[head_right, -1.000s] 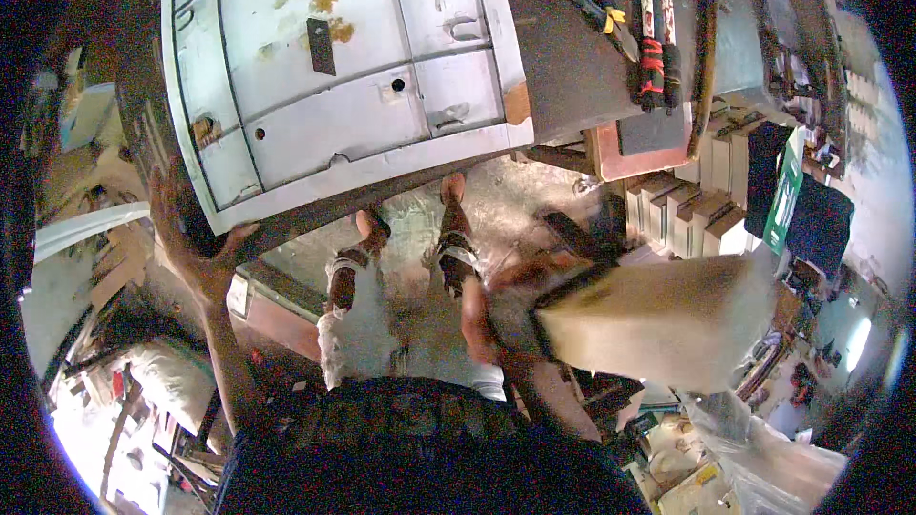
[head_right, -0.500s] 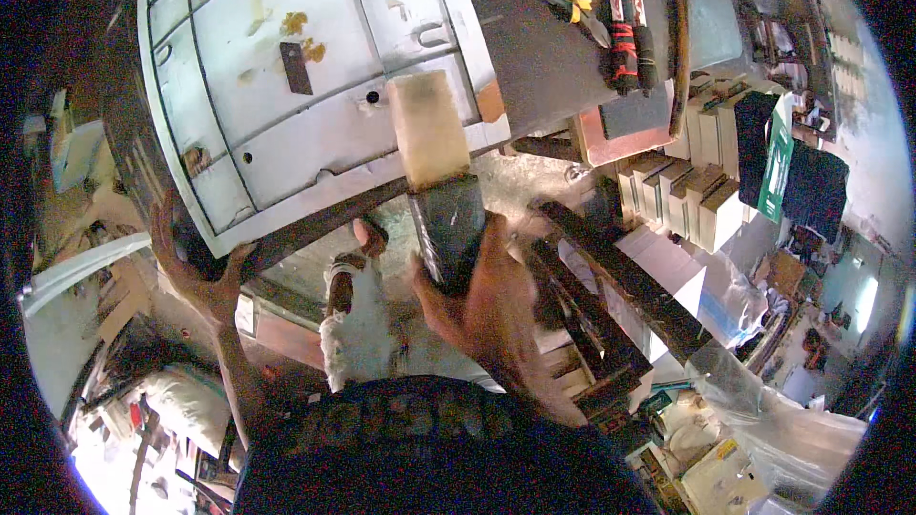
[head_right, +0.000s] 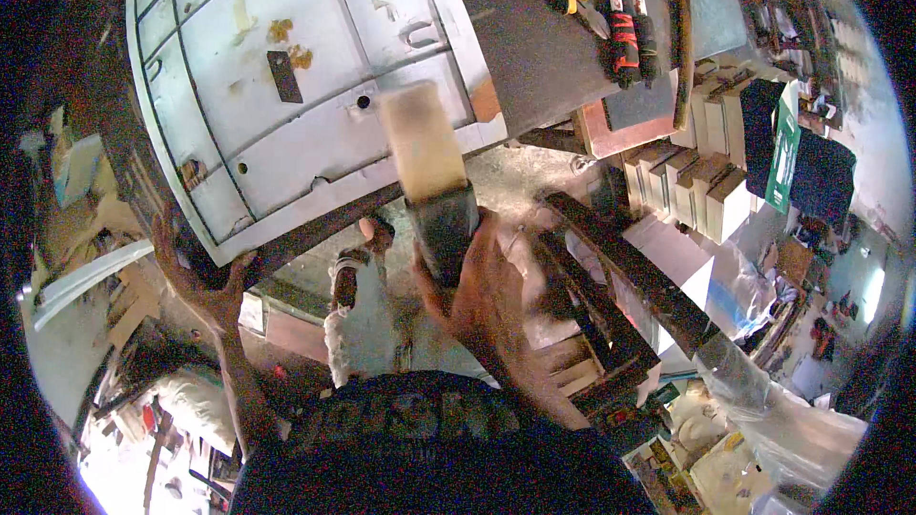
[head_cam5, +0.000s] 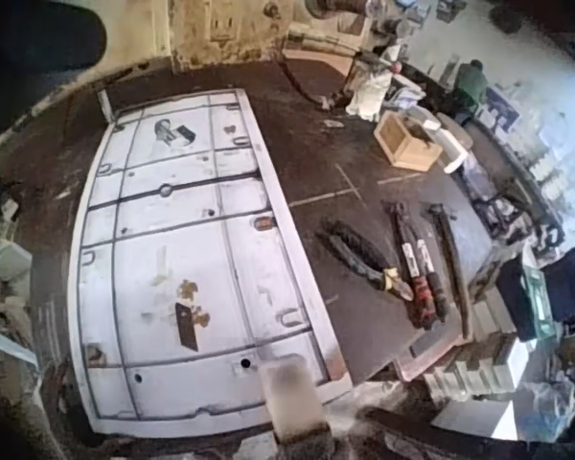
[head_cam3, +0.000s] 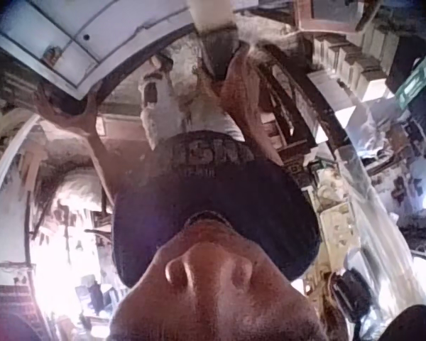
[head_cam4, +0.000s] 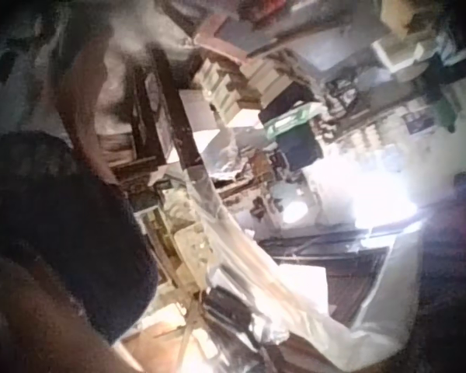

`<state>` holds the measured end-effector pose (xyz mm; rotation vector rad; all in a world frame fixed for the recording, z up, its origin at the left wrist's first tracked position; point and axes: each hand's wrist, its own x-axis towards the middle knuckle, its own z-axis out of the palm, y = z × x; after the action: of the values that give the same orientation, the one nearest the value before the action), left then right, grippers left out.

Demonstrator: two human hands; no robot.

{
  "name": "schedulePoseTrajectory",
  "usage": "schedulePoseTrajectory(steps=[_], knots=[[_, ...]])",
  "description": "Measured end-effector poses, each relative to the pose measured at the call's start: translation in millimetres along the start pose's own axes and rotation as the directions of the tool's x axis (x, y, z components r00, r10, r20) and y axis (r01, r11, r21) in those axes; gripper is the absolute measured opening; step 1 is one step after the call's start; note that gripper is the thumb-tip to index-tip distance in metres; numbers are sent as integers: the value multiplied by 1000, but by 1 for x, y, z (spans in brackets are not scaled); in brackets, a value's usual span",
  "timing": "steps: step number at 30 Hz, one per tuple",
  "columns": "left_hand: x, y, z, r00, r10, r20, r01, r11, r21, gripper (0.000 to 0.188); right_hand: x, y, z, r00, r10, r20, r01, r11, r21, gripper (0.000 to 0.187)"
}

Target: The person fits metal rules into a frame using pliers, smooths a metal piece on a bench grinder, and trims metal strips with a manual shearing machine.

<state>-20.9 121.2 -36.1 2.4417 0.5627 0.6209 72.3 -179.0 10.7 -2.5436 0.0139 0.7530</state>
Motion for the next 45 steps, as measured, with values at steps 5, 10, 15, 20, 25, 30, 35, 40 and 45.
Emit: schedulePoseTrajectory(steps=[5, 10, 15, 20, 25, 30, 35, 40, 45], knots=[[29, 29, -8, 976, 68, 207, -78, 996, 37, 116, -7, 2, -25, 982, 116, -151, -14, 835, 550, 61], [76, 72, 19, 847, 268, 460, -377, 911, 164, 109, -9, 51, -79, 943, 7, -332, 65, 976, 205, 62], [67, 59, 33, 882, 239, 406, -359, 899, 251, 102, 25, 44, -122, 949, -145, -279, 110, 985, -136, 70], [65, 53, 33, 895, 233, 382, -348, 898, 268, 95, 34, 63, -111, 932, -316, -176, 292, 945, -149, 69], [53, 54, 22, 926, 201, 321, -288, 924, 250, 93, 80, 28, -141, 920, -373, -123, 361, 926, -109, 72], [28, 122, 70, 963, -65, 263, -17, 954, 298, 93, 170, 8, -190, 877, -153, -456, 237, 962, 133, 47], [59, 195, 97, 936, -293, 196, 226, 926, 304, 96, 251, 39, -248, 701, -482, -526, 341, 874, -346, 40], [81, 203, 88, 975, -44, 218, 10, 987, 157, 83, 242, -17, -203, 415, -842, -344, 689, 538, -486, 47], [121, 214, 125, 873, 186, 452, -101, 973, -206, 67, 283, -59, -153, 581, -777, -242, 660, 624, -417, 43]])
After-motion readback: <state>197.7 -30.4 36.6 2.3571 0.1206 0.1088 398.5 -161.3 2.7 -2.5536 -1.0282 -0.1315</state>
